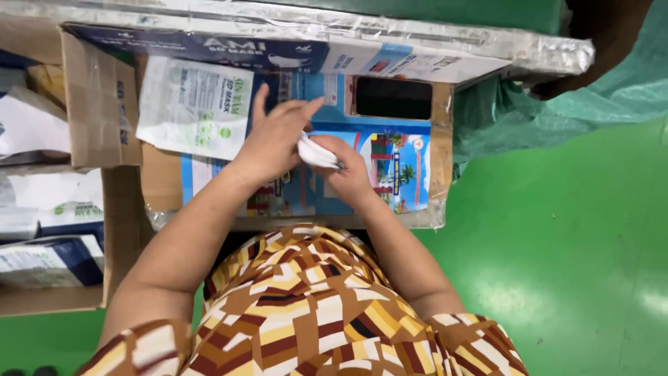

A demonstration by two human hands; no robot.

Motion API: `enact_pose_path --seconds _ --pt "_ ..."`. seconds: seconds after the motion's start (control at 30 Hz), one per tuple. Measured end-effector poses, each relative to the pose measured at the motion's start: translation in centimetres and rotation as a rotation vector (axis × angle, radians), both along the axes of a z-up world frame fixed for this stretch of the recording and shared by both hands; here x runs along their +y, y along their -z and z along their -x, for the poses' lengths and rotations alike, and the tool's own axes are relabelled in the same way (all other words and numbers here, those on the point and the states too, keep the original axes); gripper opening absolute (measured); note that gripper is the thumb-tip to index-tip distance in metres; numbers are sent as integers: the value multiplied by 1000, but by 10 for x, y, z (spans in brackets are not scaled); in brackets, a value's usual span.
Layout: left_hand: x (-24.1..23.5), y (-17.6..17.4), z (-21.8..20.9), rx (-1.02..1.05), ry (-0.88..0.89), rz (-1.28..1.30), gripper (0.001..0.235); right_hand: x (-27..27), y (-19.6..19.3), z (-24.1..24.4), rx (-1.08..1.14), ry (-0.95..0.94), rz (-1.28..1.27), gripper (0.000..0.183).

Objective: The person is taking individual face masks from a conveyor belt and putting them into plastic pouches.

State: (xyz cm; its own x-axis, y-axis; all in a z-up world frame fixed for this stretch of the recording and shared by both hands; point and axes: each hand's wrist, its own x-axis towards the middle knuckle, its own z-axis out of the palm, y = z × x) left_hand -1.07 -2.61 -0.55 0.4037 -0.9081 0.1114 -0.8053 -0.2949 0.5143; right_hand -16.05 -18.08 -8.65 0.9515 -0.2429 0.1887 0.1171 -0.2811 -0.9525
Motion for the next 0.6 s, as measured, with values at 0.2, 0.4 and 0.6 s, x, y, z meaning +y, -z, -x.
enact_pose_path --seconds 0.2,0.4,0.6 --pt "6 5 6 140 123 0 101 -14 -21 -9 205 -58 88 37" --pt "42 43 -25 27 -462 258 46 -59 -122 10 347 -257 9 34" --pt "34 64 -30 -195 -484 -44 40 -72 -110 23 412 -119 143 31"
